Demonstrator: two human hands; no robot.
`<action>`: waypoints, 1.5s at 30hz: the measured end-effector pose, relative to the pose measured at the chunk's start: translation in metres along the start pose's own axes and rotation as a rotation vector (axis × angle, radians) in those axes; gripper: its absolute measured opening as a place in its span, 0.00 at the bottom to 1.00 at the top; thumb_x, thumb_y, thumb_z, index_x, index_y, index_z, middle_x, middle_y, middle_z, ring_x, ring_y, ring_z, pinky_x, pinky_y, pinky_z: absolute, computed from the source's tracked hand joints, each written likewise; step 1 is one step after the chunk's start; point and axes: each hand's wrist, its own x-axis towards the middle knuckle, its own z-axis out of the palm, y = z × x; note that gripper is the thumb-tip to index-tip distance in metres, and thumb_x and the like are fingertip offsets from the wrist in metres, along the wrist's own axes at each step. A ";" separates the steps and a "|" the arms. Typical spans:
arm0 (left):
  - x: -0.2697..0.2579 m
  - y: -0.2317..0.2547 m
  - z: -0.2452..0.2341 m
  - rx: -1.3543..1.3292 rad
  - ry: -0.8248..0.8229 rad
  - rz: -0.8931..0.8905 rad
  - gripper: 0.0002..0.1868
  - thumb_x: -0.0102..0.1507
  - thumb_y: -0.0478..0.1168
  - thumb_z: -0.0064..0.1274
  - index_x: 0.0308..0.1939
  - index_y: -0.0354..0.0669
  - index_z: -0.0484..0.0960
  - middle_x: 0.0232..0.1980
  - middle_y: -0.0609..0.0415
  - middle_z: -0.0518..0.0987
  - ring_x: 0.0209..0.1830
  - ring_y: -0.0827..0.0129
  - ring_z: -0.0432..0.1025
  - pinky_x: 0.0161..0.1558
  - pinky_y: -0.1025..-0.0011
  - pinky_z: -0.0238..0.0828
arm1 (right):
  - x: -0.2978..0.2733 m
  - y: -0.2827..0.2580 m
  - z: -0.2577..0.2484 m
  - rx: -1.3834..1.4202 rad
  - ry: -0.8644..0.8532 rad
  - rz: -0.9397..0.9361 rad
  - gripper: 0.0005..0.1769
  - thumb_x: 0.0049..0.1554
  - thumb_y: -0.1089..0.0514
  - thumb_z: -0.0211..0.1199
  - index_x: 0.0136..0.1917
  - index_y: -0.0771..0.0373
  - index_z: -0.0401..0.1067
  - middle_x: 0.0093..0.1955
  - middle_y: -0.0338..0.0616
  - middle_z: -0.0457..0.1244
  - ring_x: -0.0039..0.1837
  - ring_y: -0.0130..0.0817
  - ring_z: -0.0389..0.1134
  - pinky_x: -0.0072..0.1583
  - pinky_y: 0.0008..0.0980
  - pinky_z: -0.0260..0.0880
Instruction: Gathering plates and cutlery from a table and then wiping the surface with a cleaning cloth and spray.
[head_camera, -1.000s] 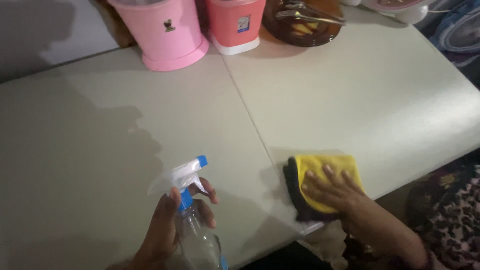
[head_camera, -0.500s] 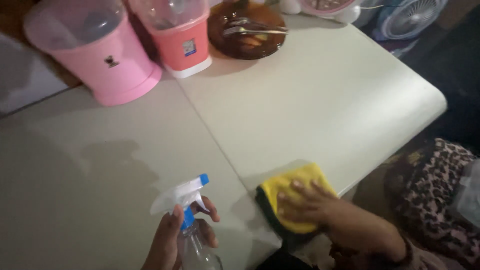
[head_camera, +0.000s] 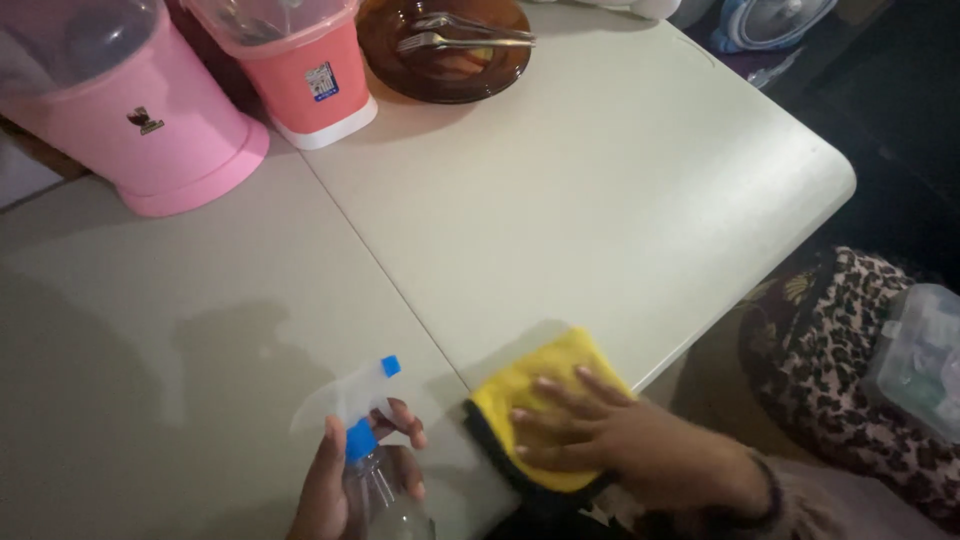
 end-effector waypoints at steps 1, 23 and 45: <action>0.000 -0.004 -0.006 0.001 0.001 0.001 0.43 0.63 0.72 0.42 0.52 0.30 0.73 0.43 0.39 0.77 0.25 0.59 0.76 0.28 0.63 0.75 | -0.005 0.010 0.001 0.000 0.001 -0.002 0.53 0.47 0.72 0.55 0.82 0.41 0.52 0.88 0.34 0.34 0.86 0.47 0.23 0.77 0.62 0.16; -0.003 -0.013 -0.015 -0.041 0.081 0.043 0.43 0.63 0.72 0.38 0.50 0.29 0.71 0.38 0.39 0.75 0.21 0.58 0.76 0.23 0.61 0.77 | -0.006 0.055 -0.016 -0.059 0.026 0.475 0.58 0.50 0.80 0.46 0.84 0.32 0.47 0.88 0.22 0.29 0.87 0.38 0.20 0.75 0.55 0.14; 0.001 -0.011 -0.037 -0.056 0.083 0.042 0.46 0.60 0.75 0.44 0.49 0.28 0.72 0.39 0.38 0.75 0.21 0.55 0.75 0.24 0.59 0.76 | 0.010 0.084 -0.018 -0.107 0.313 0.483 0.63 0.42 0.72 0.61 0.82 0.31 0.45 0.88 0.23 0.28 0.87 0.38 0.20 0.75 0.55 0.13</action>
